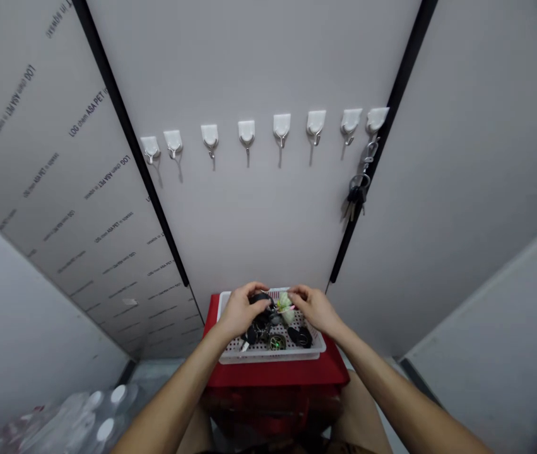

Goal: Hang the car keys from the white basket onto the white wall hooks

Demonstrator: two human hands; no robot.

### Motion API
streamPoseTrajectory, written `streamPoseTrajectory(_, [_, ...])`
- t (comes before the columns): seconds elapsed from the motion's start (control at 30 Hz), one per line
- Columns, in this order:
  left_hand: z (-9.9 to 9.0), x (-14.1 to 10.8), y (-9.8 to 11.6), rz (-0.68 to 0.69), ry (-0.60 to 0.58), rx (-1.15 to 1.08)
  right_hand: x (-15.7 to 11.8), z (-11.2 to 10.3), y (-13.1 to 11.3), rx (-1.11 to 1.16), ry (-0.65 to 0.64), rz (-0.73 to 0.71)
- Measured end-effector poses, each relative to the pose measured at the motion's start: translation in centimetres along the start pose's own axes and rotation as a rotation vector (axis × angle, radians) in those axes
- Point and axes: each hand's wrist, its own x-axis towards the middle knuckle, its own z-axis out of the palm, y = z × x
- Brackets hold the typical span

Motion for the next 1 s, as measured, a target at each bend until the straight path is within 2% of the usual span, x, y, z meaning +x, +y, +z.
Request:
streamPoseTrajectory(0.13, [-0.8, 1.0, 2.5, 0.130, -0.143, 0.180, -0.7, -0.7, -1.9, -0.159, -0.076, -0.129])
streamPoseTrajectory(0.23, [-1.3, 1.9, 4.2, 0.215, -0.201, 0.273, -1.0, -1.0, -3.7, -0.015, -0.112, -0.261])
streamPoseTrajectory(0.33, [-2.2, 2.8, 5.9, 0.253, -0.227, 0.317, -0.8, -0.8, -4.7, 0.110, -0.133, -0.306])
streamPoseTrajectory(0.4, [-3.1, 3.5, 6.9, 0.259, -0.172, 0.341, -0.4, -0.6, -4.9, 0.122, -0.095, -0.306])
streamPoseTrajectory(0.53, [-4.5, 4.3, 7.3, 0.216, 0.159, 0.194, 0.5, -1.2, -5.3, 0.164, 0.029, -0.316])
streamPoseTrajectory(0.6, [-3.9, 4.3, 6.6, 0.159, 0.212, 0.077, 0.9, -1.8, -5.7, 0.212, 0.080, -0.300])
streamPoseTrajectory(0.67, [-2.1, 4.0, 5.7, 0.141, 0.110, -0.026, 1.2, -2.4, -6.2, 0.250, 0.133, -0.292])
streamPoseTrajectory(0.73, [0.1, 3.6, 5.0, 0.188, -0.041, -0.134, 1.5, -2.9, -6.8, 0.276, 0.187, -0.294])
streamPoseTrajectory(0.8, [2.0, 3.6, 4.9, 0.213, -0.105, -0.226, 1.7, -3.6, -7.3, 0.284, 0.239, -0.302])
streamPoseTrajectory(0.9, [3.4, 4.5, 6.0, 0.172, -0.042, -0.291, 2.1, -5.4, -8.3, 0.254, 0.322, -0.324])
streamPoseTrajectory(1.0, [3.6, 6.1, 8.0, 0.170, 0.026, -0.274, 2.6, -8.0, -9.5, 0.172, 0.435, -0.364])
